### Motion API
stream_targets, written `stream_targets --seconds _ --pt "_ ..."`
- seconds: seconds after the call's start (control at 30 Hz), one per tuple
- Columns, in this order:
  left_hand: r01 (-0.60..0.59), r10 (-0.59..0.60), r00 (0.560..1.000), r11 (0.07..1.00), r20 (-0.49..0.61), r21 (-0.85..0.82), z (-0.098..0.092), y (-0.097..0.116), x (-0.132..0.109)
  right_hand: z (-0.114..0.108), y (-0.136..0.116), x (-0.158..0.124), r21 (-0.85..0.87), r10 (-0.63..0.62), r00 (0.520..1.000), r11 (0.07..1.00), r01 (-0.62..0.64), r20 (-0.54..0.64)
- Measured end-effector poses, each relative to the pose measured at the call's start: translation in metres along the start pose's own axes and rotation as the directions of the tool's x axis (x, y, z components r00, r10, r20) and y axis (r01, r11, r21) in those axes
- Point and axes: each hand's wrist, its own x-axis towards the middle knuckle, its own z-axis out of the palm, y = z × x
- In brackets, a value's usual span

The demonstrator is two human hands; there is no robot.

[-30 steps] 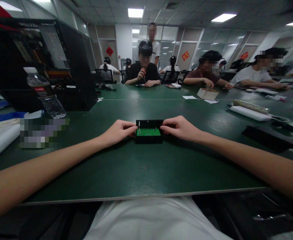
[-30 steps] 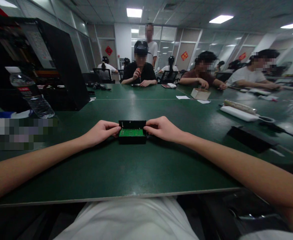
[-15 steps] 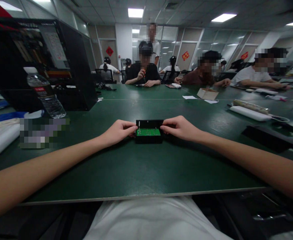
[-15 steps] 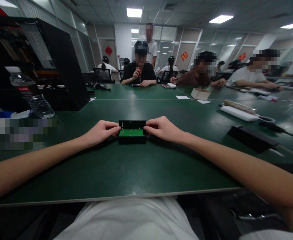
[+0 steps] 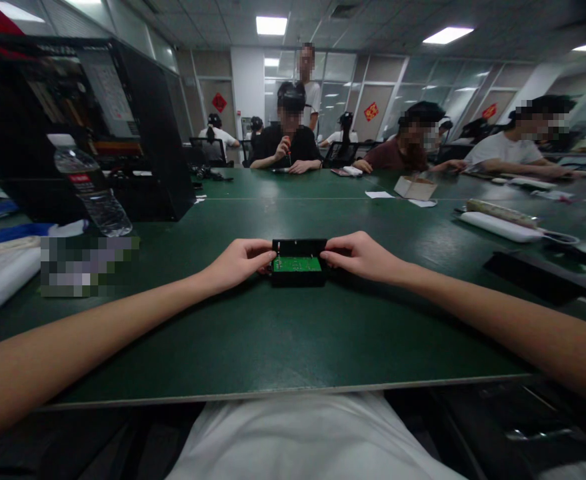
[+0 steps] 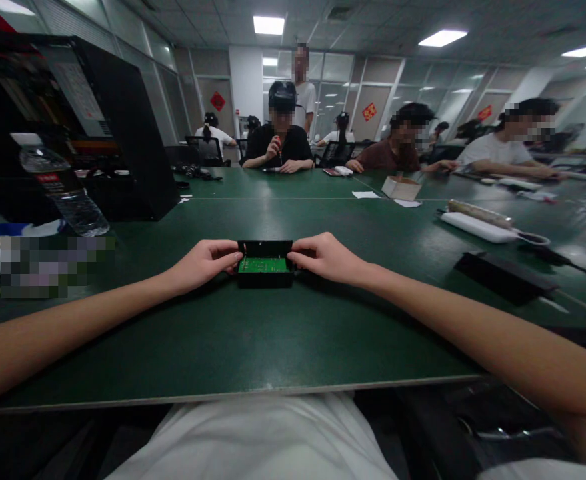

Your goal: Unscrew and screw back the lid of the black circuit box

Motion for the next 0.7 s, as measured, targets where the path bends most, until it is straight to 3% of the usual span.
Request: stream_targets --seconds 0.27,0.4,0.57,0.7 --pt "-0.014 0.014 0.999 1.0 -0.044 0.006 0.007 0.008 0.002 0.003 0.002 0.0 0.031 0.013 1.0 0.999 -0.013 0.012" --pt "-0.026 0.021 0.992 0.999 -0.125 -0.039 0.003 0.005 0.002 0.013 -0.006 0.003 0.096 -0.045 0.998 0.995 0.041 0.038" --pt "-0.061 0.01 0.96 0.983 -0.279 -0.173 0.001 -0.001 0.005 0.029 -0.02 0.01 0.03 -0.159 0.987 0.987 0.159 -0.003" --pt "-0.063 -0.025 0.945 0.964 -0.326 -0.258 0.001 -0.001 0.007 0.021 -0.024 0.009 -0.084 -0.179 0.984 0.981 0.176 -0.026"
